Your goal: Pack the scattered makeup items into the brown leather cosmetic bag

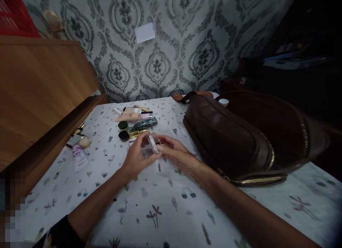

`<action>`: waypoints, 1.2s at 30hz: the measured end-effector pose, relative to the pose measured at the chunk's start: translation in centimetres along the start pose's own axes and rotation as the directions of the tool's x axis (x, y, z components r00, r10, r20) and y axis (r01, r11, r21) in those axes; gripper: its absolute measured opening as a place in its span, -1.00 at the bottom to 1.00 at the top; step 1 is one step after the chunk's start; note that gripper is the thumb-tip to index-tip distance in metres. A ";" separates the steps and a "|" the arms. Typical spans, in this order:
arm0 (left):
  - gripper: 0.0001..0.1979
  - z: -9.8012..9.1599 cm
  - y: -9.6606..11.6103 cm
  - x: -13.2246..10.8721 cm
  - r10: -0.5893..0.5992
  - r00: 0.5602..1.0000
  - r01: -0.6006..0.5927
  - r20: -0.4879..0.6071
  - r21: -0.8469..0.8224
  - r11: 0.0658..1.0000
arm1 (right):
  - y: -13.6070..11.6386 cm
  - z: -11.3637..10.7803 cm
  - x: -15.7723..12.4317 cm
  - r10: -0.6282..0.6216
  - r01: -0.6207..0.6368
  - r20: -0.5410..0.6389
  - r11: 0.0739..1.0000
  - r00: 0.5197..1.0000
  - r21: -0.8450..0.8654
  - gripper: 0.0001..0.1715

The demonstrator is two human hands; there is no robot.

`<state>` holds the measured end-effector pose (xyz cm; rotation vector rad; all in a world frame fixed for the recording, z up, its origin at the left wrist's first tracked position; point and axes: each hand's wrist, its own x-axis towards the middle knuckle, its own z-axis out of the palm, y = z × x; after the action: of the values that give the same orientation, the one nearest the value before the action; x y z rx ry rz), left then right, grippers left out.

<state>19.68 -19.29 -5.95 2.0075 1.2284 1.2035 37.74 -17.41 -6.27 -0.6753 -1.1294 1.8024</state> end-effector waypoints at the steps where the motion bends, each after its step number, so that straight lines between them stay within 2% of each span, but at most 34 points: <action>1: -0.37 -0.2 0.1 0.1 -0.030 0.999 0.031 0.024 -0.044 0.999 | 0.0 -0.1 0.0 -0.009 0.009 0.005 1.000 1.000 -0.010 -0.42; 5: -0.47 -0.4 -0.3 0.0 -0.062 0.993 0.071 0.096 -0.094 0.993 | 0.3 -0.3 0.1 0.026 -0.026 -0.007 0.999 1.000 0.038 -0.42; 7: -0.36 -0.2 -0.9 -0.1 -0.059 0.993 0.065 0.098 -0.061 0.996 | 0.4 -0.3 0.2 0.047 -0.045 -0.018 0.995 0.999 0.086 -0.46; 10: -0.06 0.2 -1.6 -0.4 0.001 0.997 -0.002 0.083 0.006 1.000 | 0.3 -0.2 0.3 0.045 -0.044 -0.005 0.990 0.999 0.134 -0.52; 11: -0.04 0.3 -1.6 -0.4 0.027 0.997 -0.029 0.073 0.032 0.999 | 0.3 -0.1 0.3 0.041 -0.041 0.000 0.989 0.999 0.142 -0.53; 14: -0.17 0.4 -1.2 -0.3 0.035 0.999 -0.037 0.037 0.057 0.998 | 0.2 -0.1 0.2 0.047 -0.047 0.002 0.988 0.999 0.146 -0.54; 19: -0.33 0.2 -0.4 0.2 -0.039 0.997 0.043 0.061 -0.059 0.997 | 0.2 -0.2 0.2 0.073 -0.071 -0.012 0.990 0.997 0.126 -0.50; 21: -0.32 0.2 -0.4 0.2 0.000 0.999 0.001 0.039 -0.016 1.000 | 0.2 -0.1 0.2 0.070 -0.069 -0.007 0.990 0.997 0.127 -0.51; 24: -0.32 0.5 -0.8 0.0 0.154 0.988 -0.151 -0.006 0.146 0.978 | 0.1 -0.1 0.1 0.060 -0.062 0.020 0.988 0.998 0.141 -0.55; 26: -0.26 0.5 -1.0 -0.2 0.200 0.980 -0.195 -0.005 0.199 0.960 | 0.1 -0.1 0.1 0.048 -0.054 0.039 0.987 0.998 0.154 -0.56; 29: -0.06 0.4 -1.1 -0.4 0.049 0.999 -0.051 0.013 0.143 0.988 | 0.4 -0.2 0.2 0.046 -0.050 0.028 0.985 0.999 0.164 -0.53; 30: -0.06 0.3 -1.0 -0.5 -0.012 0.999 0.008 0.034 0.115 0.993 | 0.5 -0.3 0.3 0.051 -0.054 0.017 0.985 0.999 0.161 -0.51; 32: -0.19 0.2 -0.9 -0.4 -0.084 0.993 0.077 0.085 0.084 0.994 | 0.7 -0.4 0.4 0.059 -0.057 -0.006 0.988 0.998 0.142 -0.49; 34: -0.31 0.1 -0.9 -0.3 -0.091 0.991 0.083 0.101 0.077 0.994 | 0.9 -0.4 0.5 0.060 -0.058 -0.019 0.992 0.998 0.109 -0.48; 36: -0.28 0.2 -1.1 -0.2 -0.051 0.996 0.044 0.068 0.097 0.994 | 0.9 -0.5 0.5 0.059 -0.058 -0.013 0.995 0.998 0.076 -0.47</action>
<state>19.31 -18.97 -6.94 2.0585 1.3139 1.0615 37.52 -16.97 -7.29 -0.6821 -1.0353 1.8766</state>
